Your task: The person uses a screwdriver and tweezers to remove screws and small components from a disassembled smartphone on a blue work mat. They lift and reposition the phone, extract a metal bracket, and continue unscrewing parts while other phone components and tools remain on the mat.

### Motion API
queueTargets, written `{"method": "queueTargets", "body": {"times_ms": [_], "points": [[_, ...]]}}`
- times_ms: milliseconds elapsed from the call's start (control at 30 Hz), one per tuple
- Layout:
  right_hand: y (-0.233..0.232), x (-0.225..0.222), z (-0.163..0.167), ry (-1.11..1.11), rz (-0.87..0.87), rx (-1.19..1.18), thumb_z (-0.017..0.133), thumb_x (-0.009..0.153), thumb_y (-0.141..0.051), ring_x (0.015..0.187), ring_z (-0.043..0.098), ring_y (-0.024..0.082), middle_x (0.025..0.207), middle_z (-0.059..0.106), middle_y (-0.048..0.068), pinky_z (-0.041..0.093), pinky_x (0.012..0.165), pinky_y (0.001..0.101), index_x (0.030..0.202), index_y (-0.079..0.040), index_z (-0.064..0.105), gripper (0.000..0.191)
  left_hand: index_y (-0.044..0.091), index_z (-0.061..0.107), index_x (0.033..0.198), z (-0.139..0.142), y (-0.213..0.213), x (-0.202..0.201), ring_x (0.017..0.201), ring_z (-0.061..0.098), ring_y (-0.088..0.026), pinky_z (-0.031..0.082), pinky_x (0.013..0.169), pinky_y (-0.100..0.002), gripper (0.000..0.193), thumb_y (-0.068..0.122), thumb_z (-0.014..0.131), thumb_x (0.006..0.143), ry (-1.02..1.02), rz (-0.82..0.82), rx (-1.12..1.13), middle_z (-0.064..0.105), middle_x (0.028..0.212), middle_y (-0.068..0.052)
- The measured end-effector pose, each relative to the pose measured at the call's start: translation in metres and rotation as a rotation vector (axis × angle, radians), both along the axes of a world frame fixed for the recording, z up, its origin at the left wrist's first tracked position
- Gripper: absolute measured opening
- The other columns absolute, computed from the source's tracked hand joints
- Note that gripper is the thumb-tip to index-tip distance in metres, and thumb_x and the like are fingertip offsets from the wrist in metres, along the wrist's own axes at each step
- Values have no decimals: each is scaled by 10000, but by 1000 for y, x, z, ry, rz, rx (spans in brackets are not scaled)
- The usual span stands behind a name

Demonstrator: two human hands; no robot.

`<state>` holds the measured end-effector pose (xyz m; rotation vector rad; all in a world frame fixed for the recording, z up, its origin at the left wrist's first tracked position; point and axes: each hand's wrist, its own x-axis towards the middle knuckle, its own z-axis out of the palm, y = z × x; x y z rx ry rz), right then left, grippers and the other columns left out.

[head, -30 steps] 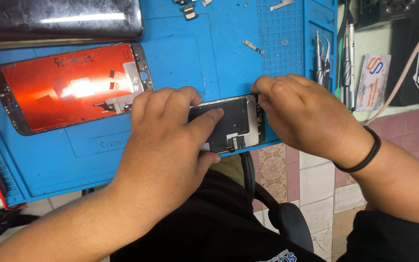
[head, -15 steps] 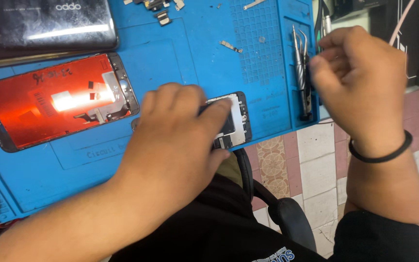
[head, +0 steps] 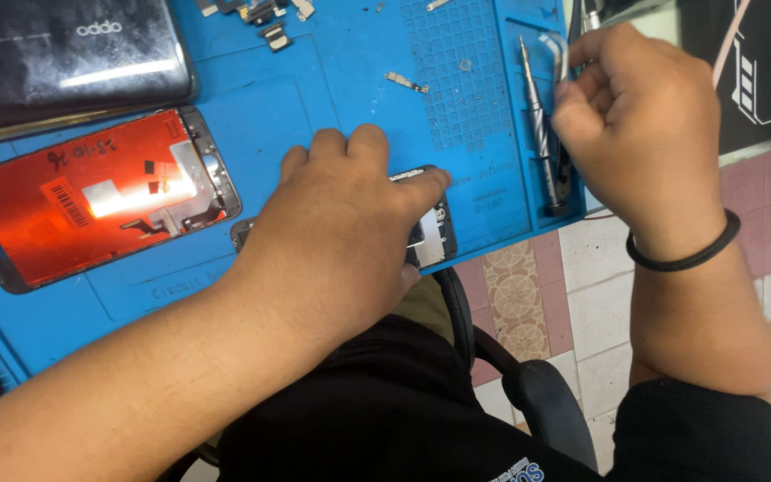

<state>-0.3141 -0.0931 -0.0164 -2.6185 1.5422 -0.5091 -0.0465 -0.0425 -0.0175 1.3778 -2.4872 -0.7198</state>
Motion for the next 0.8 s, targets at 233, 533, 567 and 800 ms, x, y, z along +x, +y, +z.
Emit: {"method": "queueTargets", "body": {"times_ms": [233, 533, 567, 800], "points": [[32, -3, 29, 10, -15, 24, 626, 987, 80, 795, 620, 218, 931, 637, 87, 491, 711, 312, 1145, -11, 659, 185, 144, 684, 1307, 0, 4, 6, 1002, 557, -388, 459, 864, -483, 722, 320, 883, 636, 82, 35, 12, 584, 1056, -183], [62, 37, 18, -173, -7, 358, 712, 898, -32, 787, 687, 239, 960, 713, 101, 533, 655, 328, 1041, -23, 728, 143, 38, 660, 1300, 0, 7, 6, 1008, 540, -368, 443, 855, -469, 755, 287, 872, 619, 131, 65, -28, 565, 1043, -177], [62, 38, 17, -166, -6, 355, 717, 898, -33, 779, 686, 247, 949, 713, 104, 530, 650, 332, 1043, -24, 731, 146, 35, 663, 1288, 0, 7, 6, 996, 539, -366, 443, 846, -467, 745, 277, 871, 614, 135, 68, -18, 567, 1031, -178], [58, 42, 16, -165, 15, 369, 717, 895, -36, 794, 697, 257, 942, 721, 104, 543, 649, 335, 1039, -26, 735, 145, 34, 673, 1272, 1, 7, 5, 989, 541, -361, 438, 848, -470, 744, 279, 874, 599, 133, 75, -31, 579, 1015, -178]]}}
